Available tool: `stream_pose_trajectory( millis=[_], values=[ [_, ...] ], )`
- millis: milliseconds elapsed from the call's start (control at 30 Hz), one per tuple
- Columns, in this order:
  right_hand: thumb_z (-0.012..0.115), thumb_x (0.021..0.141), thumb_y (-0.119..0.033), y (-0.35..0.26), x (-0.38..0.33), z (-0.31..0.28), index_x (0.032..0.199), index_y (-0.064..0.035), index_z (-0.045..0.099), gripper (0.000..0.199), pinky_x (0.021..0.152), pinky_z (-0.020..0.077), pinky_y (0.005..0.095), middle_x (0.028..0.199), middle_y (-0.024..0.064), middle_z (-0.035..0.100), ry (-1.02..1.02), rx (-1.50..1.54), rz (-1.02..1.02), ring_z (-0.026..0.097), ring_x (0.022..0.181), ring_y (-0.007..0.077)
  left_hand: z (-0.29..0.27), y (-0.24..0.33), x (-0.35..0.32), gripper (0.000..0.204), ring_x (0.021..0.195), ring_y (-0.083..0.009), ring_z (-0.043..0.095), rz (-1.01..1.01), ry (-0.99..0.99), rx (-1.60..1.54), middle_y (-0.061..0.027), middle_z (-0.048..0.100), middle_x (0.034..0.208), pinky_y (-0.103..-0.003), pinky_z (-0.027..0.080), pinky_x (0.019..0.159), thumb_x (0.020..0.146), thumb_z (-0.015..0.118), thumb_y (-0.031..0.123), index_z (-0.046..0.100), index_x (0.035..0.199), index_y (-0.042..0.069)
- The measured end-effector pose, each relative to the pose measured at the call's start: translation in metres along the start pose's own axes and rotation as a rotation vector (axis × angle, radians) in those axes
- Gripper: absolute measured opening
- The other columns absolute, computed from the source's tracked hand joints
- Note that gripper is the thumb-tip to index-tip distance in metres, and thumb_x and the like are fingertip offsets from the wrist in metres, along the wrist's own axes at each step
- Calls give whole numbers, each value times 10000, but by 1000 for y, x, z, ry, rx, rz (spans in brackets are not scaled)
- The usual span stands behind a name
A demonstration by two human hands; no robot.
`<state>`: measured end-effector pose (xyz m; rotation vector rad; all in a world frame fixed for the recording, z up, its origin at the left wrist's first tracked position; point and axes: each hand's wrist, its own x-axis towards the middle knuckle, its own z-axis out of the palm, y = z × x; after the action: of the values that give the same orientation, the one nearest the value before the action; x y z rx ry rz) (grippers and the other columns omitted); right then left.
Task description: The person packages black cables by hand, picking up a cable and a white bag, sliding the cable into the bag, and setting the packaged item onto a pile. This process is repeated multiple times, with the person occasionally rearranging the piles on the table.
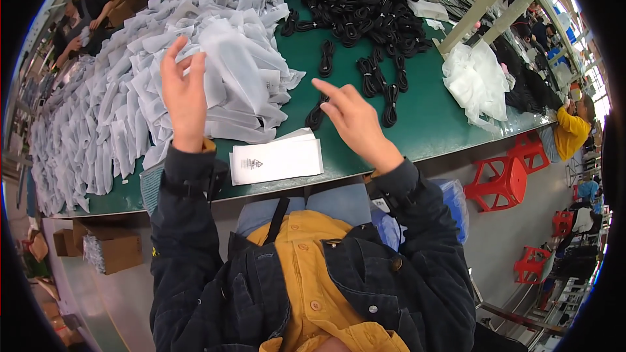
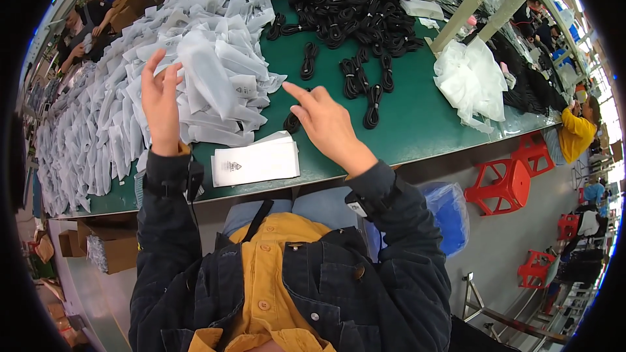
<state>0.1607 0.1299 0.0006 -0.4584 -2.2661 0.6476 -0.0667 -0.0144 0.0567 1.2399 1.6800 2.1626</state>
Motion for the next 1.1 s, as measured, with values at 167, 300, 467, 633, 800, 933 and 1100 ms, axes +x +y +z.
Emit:
stream_pose_trajectory(
  millis=[167, 300, 467, 633, 800, 933, 1100],
  values=[
    [703, 881, -180, 30, -10, 27, 1115, -102, 634, 256, 653, 525, 407, 885, 148, 590, -269, -284, 51, 630, 737, 325, 17, -21, -80, 248, 821, -189, 602, 107, -467, 374, -92, 592, 1029, -313, 506, 702, 869, 669, 23, 614, 1110, 41],
    [703, 873, -174, 38, -20, 23, 1057, -53, 591, 247, 663, 525, 440, 865, 158, 595, -253, -398, 190, 631, 736, 363, 44, -37, -129, 197, 823, -284, 609, 80, -705, 452, -117, 578, 995, -345, 510, 716, 855, 685, 46, 622, 1041, 32],
    [681, 875, -129, 58, -45, 18, 1048, -20, 556, 240, 658, 518, 409, 918, 168, 626, -79, -138, 305, 644, 734, 352, 55, -52, -136, 145, 810, -326, 606, 186, -640, 595, -115, 578, 940, -371, 500, 696, 830, 699, 46, 610, 943, 26],
    [639, 894, -72, 19, -69, 2, 1166, -14, 582, 284, 682, 493, 352, 942, 151, 629, -85, 321, 440, 616, 743, 290, 48, -53, -140, 112, 755, -308, 593, 98, -558, 572, -115, 577, 871, -359, 487, 668, 830, 699, 37, 602, 880, 12],
    [609, 906, -19, -9, -85, -14, 1231, -12, 602, 325, 703, 481, 313, 918, 135, 617, -114, 359, 295, 582, 754, 249, 45, -41, -137, 76, 688, -198, 553, -184, -463, 385, -79, 558, 809, -290, 457, 636, 854, 684, 15, 608, 858, 3],
    [601, 900, 23, -18, -94, -17, 1195, -10, 638, 300, 686, 484, 314, 926, 141, 621, -84, 310, 230, 599, 756, 260, 42, -39, -135, 71, 695, -122, 507, -270, -498, 290, -41, 537, 789, -249, 430, 633, 864, 672, -8, 605, 885, 3],
    [618, 872, 41, -17, -97, -20, 1193, -13, 646, 326, 657, 483, 333, 900, 134, 609, -91, 188, 58, 594, 738, 276, 40, -42, -135, 97, 700, -107, 499, -396, -475, 169, -28, 533, 794, -240, 424, 641, 859, 673, -19, 592, 908, 4]
  ],
)
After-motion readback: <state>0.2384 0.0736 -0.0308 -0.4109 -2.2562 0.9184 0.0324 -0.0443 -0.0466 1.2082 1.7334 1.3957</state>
